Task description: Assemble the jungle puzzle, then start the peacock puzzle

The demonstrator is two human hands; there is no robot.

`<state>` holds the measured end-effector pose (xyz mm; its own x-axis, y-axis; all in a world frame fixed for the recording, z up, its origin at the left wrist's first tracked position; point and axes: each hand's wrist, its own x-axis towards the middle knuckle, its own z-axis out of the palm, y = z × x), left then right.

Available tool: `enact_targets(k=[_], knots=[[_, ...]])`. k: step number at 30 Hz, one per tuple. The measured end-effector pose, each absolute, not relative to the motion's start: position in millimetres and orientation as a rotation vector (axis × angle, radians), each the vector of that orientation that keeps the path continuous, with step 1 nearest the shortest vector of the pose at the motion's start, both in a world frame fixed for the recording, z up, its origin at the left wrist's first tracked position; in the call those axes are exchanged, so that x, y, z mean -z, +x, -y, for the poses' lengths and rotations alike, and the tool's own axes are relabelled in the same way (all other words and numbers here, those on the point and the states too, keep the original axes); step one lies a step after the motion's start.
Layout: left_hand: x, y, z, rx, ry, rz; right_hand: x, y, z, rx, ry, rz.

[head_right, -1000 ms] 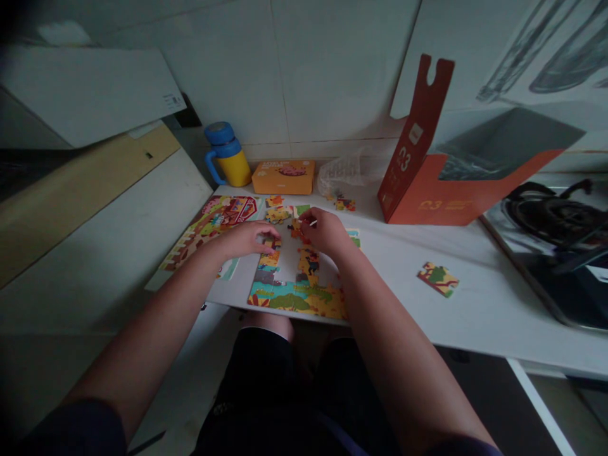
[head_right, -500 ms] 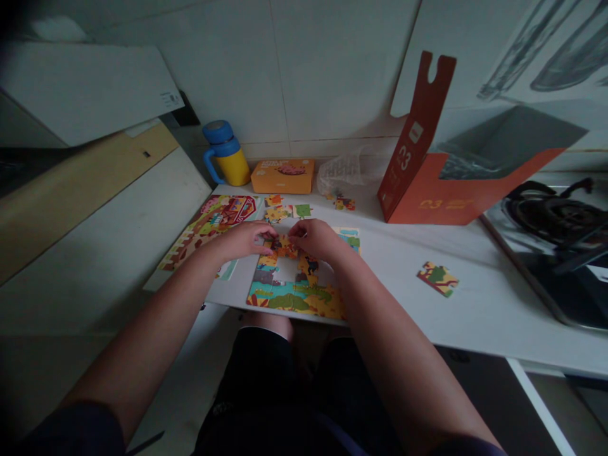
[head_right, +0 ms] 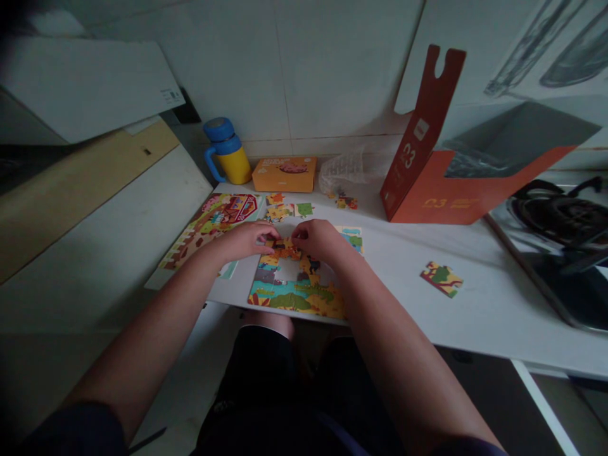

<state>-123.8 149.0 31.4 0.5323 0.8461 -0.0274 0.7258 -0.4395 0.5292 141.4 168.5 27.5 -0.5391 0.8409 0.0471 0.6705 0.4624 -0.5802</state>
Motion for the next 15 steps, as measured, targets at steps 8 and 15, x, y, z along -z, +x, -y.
enact_targets(k=[8, 15], knots=[[-35.8, -118.8, -144.9, -0.312, 2.269, -1.289, -25.7, 135.7, -165.9, -0.611, -1.351, 2.406], [-37.1, -118.2, -145.4, -0.307, 2.413, -1.221, -20.5, 132.7, -167.4, -0.513, -1.299, 2.45]])
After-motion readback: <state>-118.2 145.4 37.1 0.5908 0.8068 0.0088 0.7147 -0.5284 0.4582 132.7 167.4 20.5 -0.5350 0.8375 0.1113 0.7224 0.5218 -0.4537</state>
